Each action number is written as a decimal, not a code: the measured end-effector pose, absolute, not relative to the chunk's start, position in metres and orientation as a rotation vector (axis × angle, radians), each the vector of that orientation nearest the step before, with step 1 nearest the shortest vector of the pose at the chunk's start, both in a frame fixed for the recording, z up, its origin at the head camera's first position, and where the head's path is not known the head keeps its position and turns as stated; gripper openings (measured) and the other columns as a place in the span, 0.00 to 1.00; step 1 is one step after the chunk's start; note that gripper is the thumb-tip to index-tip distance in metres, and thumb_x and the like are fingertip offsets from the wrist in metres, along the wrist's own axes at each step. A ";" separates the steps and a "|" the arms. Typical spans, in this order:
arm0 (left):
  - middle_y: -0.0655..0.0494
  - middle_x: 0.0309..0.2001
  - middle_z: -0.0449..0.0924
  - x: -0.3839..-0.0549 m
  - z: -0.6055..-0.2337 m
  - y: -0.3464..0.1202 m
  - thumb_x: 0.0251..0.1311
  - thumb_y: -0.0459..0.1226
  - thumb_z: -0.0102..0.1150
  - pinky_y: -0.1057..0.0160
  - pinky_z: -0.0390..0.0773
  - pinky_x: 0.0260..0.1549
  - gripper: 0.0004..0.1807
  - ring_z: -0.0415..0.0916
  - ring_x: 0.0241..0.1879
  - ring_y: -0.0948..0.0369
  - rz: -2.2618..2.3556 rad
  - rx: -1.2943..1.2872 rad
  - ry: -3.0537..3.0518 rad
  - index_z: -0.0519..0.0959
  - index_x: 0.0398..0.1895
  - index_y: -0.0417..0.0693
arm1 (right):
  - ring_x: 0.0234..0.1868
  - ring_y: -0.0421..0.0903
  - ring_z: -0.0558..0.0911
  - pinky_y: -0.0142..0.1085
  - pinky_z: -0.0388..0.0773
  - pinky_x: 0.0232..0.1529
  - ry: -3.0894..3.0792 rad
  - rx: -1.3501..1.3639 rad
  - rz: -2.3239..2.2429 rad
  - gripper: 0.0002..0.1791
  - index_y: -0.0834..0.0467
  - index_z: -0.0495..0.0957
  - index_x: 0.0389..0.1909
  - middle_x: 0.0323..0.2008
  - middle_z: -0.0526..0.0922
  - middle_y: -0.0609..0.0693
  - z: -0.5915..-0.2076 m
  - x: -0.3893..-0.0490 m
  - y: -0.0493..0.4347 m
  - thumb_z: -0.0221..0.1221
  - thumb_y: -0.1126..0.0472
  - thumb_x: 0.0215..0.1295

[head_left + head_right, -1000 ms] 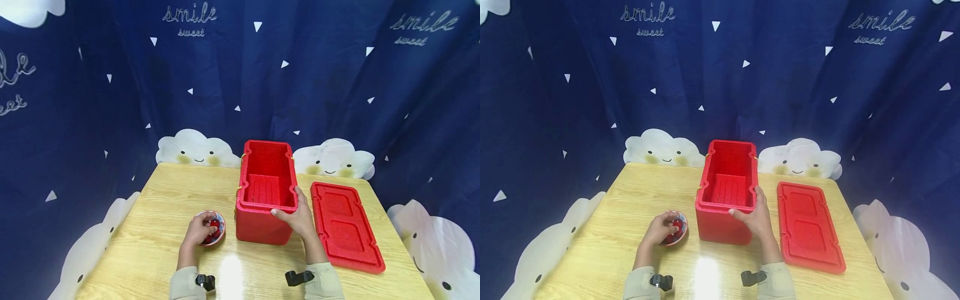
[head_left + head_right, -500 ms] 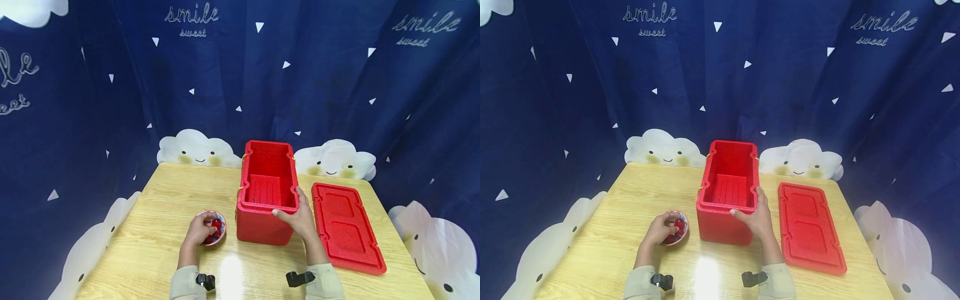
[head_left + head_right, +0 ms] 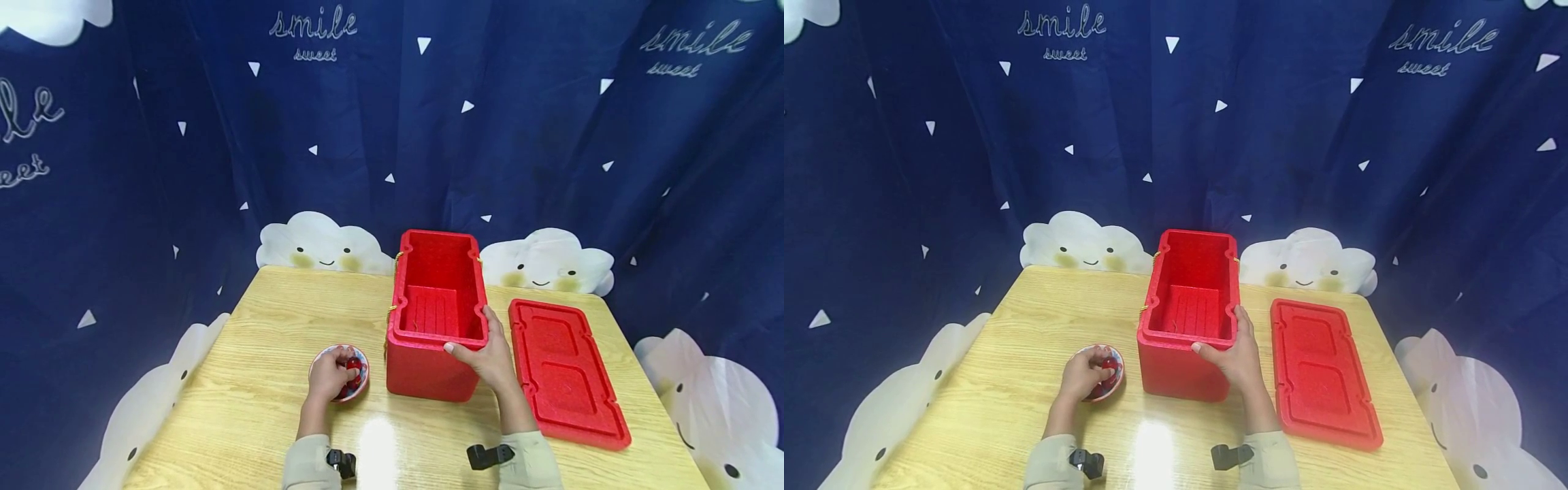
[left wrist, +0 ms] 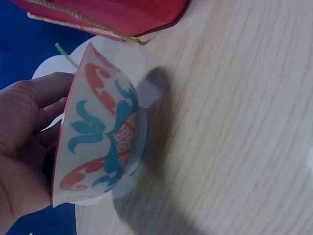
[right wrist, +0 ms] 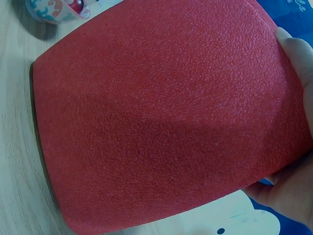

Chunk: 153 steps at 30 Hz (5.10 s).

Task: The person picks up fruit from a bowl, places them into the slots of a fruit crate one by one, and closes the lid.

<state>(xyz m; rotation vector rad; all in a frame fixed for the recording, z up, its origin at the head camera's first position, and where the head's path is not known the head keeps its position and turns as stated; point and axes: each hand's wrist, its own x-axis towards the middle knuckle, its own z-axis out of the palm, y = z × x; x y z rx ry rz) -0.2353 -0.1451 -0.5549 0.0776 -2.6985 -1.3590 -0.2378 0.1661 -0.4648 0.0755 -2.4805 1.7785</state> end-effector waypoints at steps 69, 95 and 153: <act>0.48 0.36 0.80 -0.227 -0.445 -0.112 0.50 0.34 0.68 0.63 0.74 0.37 0.17 0.75 0.36 0.54 -1.793 0.018 -2.190 0.79 0.45 0.39 | 0.59 0.56 0.65 0.48 0.75 0.45 -2.517 0.046 1.745 0.62 0.55 0.43 0.72 0.64 0.59 0.58 -0.466 -0.239 0.168 0.73 0.51 0.41; 0.51 0.35 0.80 -0.254 -0.410 -0.089 0.48 0.33 0.68 0.63 0.75 0.33 0.16 0.76 0.32 0.57 -1.844 -0.216 -2.150 0.81 0.42 0.41 | 0.59 0.57 0.65 0.49 0.75 0.46 -2.501 0.035 1.767 0.61 0.54 0.43 0.72 0.64 0.60 0.58 -0.466 -0.234 0.166 0.73 0.50 0.41; 0.53 0.43 0.80 -0.358 -0.366 -0.037 0.51 0.31 0.65 0.61 0.77 0.41 0.18 0.76 0.44 0.55 -2.129 -0.759 -2.915 0.80 0.48 0.42 | 0.57 0.56 0.67 0.48 0.75 0.46 -2.468 0.085 1.785 0.59 0.56 0.44 0.72 0.61 0.62 0.59 -0.467 -0.236 0.167 0.72 0.53 0.44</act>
